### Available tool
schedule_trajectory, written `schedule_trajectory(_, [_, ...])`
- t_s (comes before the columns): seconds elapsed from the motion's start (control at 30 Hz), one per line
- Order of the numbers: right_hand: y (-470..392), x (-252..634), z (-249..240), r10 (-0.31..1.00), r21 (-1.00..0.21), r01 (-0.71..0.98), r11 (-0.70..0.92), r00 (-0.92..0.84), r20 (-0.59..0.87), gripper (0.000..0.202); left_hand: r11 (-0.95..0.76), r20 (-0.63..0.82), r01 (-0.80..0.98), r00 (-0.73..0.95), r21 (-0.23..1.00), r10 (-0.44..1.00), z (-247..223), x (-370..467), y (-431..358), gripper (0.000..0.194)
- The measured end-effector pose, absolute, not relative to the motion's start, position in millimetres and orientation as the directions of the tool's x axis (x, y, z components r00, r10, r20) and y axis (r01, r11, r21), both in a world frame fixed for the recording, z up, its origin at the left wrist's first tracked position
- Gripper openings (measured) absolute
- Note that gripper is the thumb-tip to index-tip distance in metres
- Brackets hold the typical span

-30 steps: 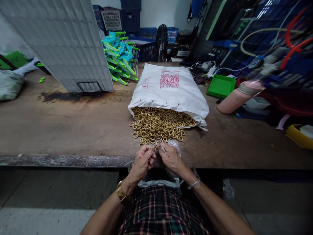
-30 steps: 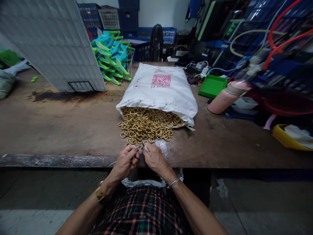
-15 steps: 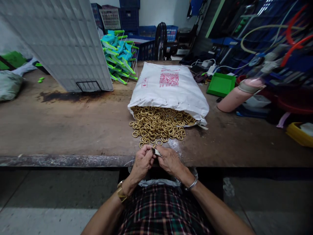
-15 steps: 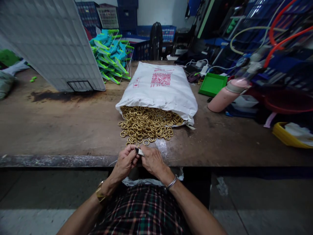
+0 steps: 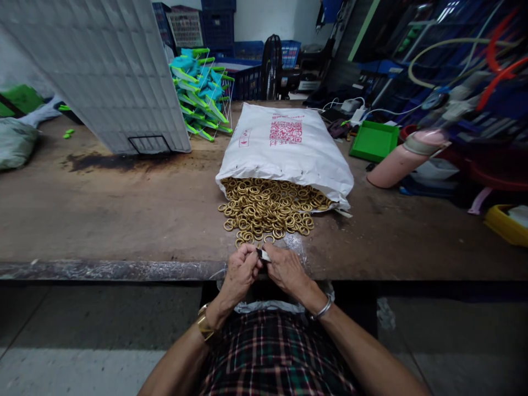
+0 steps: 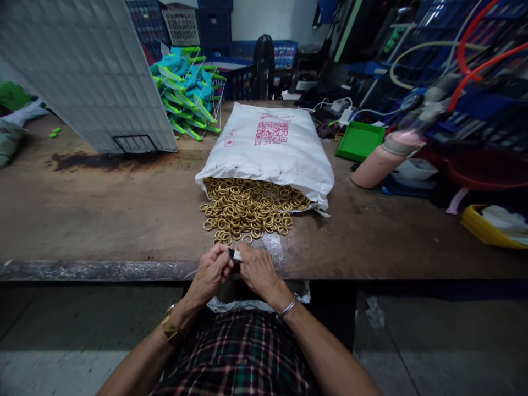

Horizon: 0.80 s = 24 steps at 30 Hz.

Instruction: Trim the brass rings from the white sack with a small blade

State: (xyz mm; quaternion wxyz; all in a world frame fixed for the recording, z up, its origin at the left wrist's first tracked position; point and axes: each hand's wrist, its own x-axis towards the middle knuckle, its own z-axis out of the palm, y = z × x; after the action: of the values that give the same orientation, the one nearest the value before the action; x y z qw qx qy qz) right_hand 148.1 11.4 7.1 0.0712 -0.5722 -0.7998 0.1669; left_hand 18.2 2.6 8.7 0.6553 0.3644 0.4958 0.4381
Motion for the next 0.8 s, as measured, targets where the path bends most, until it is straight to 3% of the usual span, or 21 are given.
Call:
schedule_trajectory(0.2, [18.4, 147.7, 8.4, 0.961, -0.276, 0.939, 0.207, -0.249, -0.124, 0.023, 0.404, -0.357, -0.241, 0.216, 0.883, 0.909, 13.7, 13.9, -1.8, 0.032])
schedule_trajectory(0.37, [30.1, 158.7, 0.7, 0.99, -0.256, 0.959, 0.123, -0.137, -0.036, 0.017, 0.504, -0.38, -0.352, 0.364, 0.789, 0.85, 21.2, 13.2, -10.3, 0.028])
schedule_trajectory(0.5, [32.1, 159.1, -2.2, 0.993, -0.242, 0.963, 0.116, -0.119, 0.003, 0.014, 0.547, -0.407, -0.485, 0.369, 0.683, 0.835, 13.8, 14.3, -9.5, 0.03])
schedule_trajectory(0.8, [40.8, 154.1, 4.5, 0.996, -0.214, 0.975, 0.059, -0.072, -0.053, 0.016, 0.562, -0.403, -0.591, 0.392, 0.578, 0.827, 7.9, 8.9, -5.0, 0.02])
